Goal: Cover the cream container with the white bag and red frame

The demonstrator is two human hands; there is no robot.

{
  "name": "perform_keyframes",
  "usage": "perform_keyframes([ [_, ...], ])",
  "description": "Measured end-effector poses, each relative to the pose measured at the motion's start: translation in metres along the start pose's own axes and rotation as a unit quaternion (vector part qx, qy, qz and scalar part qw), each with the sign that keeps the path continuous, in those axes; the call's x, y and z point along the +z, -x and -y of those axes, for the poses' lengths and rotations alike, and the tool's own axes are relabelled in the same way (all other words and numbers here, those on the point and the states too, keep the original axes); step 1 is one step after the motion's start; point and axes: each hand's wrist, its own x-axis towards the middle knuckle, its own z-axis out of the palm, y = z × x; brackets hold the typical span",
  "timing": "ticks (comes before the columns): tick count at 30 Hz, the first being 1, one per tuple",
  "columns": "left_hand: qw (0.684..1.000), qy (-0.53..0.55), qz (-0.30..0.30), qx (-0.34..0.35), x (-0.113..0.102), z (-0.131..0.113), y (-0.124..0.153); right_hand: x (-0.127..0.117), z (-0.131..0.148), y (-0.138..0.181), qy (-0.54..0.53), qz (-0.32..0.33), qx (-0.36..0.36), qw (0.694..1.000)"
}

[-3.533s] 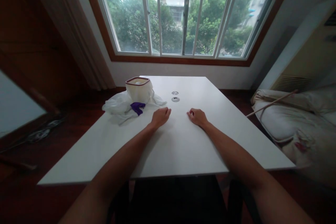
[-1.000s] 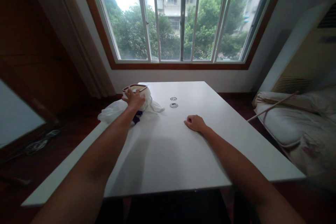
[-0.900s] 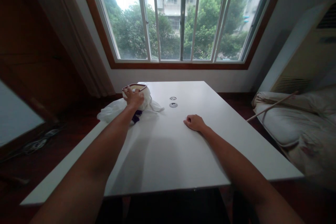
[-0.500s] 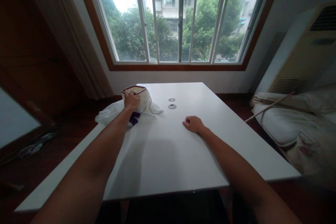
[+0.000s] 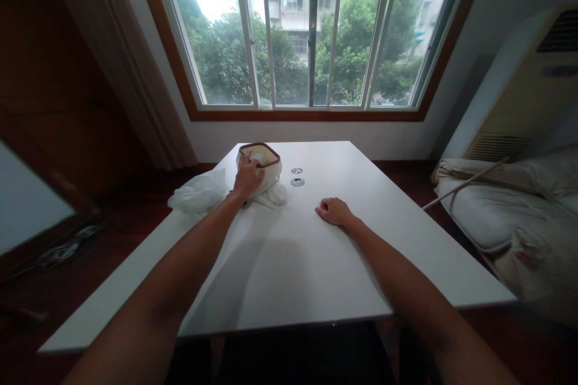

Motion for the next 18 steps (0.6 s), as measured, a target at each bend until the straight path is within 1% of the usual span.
perform_keyframes([
  [3, 0.999, 0.005, -0.010, 0.045, -0.001, -0.018, 0.008, -0.001, 0.000, 0.000, -0.020, -0.011, -0.007, 1.000],
  [6, 0.996, 0.009, -0.013, 0.092, -0.003, -0.038, 0.022, -0.005, 0.001, -0.001, -0.088, -0.059, -0.007, 0.994],
  [9, 0.991, 0.008, -0.009, 0.137, -0.004, -0.061, 0.039, -0.011, 0.004, -0.002, -0.211, -0.136, -0.012, 0.968],
  [11, 0.987, 0.010, -0.002, 0.160, -0.004, -0.076, 0.052, -0.015, 0.006, -0.001, -0.293, -0.162, -0.019, 0.942],
  [14, 0.984, 0.017, 0.018, 0.179, -0.004, -0.095, 0.068, -0.019, 0.010, 0.000, -0.374, -0.152, -0.007, 0.915],
  [16, 0.981, 0.019, 0.031, 0.190, -0.003, -0.105, 0.077, -0.018, 0.012, 0.000, -0.394, -0.142, 0.008, 0.908],
  [18, 0.979, 0.017, 0.038, 0.201, -0.003, -0.110, 0.083, -0.017, 0.014, -0.001, -0.397, -0.137, 0.015, 0.908],
])
